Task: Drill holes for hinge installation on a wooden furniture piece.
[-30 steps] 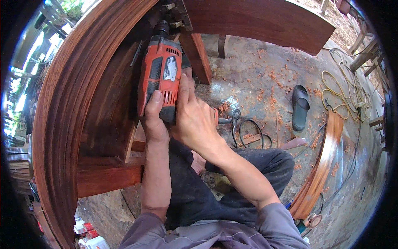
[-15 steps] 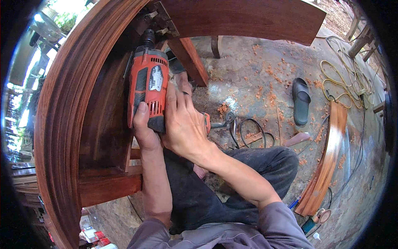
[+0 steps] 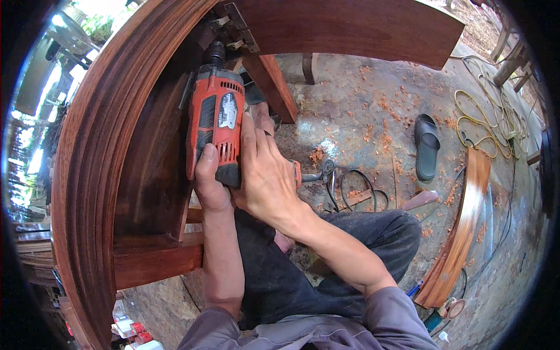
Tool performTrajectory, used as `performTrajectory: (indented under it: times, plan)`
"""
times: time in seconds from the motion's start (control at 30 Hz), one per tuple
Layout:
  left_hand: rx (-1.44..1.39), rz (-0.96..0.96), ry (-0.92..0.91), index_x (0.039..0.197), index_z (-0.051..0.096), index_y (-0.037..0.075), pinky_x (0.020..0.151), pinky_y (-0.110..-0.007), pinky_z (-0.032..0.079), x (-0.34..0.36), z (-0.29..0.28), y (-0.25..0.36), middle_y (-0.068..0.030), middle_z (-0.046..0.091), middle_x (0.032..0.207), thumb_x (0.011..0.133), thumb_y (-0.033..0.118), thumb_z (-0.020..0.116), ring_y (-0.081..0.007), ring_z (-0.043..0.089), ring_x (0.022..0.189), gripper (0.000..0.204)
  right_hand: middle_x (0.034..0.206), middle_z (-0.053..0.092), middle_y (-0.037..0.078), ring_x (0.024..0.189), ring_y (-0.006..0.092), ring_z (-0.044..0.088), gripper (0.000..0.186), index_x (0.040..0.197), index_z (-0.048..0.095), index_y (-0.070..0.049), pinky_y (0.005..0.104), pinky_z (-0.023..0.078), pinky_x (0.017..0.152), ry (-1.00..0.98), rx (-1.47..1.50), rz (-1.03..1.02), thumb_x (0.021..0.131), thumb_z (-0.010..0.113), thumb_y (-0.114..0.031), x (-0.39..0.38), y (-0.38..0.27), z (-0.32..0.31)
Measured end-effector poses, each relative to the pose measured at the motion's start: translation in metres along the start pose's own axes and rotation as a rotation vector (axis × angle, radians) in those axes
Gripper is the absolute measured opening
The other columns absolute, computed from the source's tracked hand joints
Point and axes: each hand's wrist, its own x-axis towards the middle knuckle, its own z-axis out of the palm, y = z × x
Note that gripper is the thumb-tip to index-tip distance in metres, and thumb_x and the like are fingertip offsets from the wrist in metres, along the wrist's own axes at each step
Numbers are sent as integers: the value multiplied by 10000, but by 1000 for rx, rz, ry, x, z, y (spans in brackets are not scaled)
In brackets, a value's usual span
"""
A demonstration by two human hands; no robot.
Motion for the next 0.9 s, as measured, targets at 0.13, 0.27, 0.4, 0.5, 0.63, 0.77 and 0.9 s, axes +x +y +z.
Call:
performTrajectory:
  times: [0.13,0.27,0.4,0.5,0.63,0.77,0.9]
  plan:
    - [-11,33,-49,1435,444,-22,1075,-421,443,0,0,-1,-172,561,1369,879,370,559,-288,572,1238,690,1092,579,269,1034,410,583,1023,1457,201,168,461,529,843,-83,23,25,635,760,-75,2,3,-1]
    - [8,25,-13,1432,444,-24,1066,-422,453,-1,1,0,-179,558,1369,876,364,550,-289,578,1229,687,1031,608,276,987,413,612,1023,1448,185,198,465,537,820,-64,23,-5,638,751,-68,2,4,0]
    - [18,30,-22,1432,440,-26,1055,-424,463,-1,2,3,-187,558,1365,875,358,549,-290,585,1219,685,1030,605,291,954,421,627,1018,1444,178,207,472,544,798,-86,-7,13,643,744,-69,3,3,2]
    - [22,41,-11,1429,441,-28,1052,-422,466,-1,4,2,-189,561,1360,872,351,550,-292,587,1215,682,1023,606,299,949,423,630,1005,1443,178,208,476,545,792,-88,13,11,656,738,-69,3,3,1]
    - [2,35,-12,1426,442,-31,1049,-422,467,0,4,2,-191,562,1357,869,349,553,-293,588,1213,683,1004,614,300,923,434,643,984,1441,179,209,481,546,785,-104,32,15,672,727,-68,4,3,0]
    - [9,34,-10,1427,441,-29,1049,-424,467,-2,4,3,-190,563,1356,872,348,546,-294,587,1214,679,989,624,311,872,442,663,939,1425,212,208,492,545,783,-121,-9,20,679,714,-60,5,2,0]
    - [-70,6,8,1435,421,-42,1076,-439,443,-1,3,5,-195,559,1365,870,349,536,-310,582,1222,696,1044,606,357,948,495,636,1102,1462,146,167,539,547,745,-126,-87,22,609,796,-90,6,0,2]
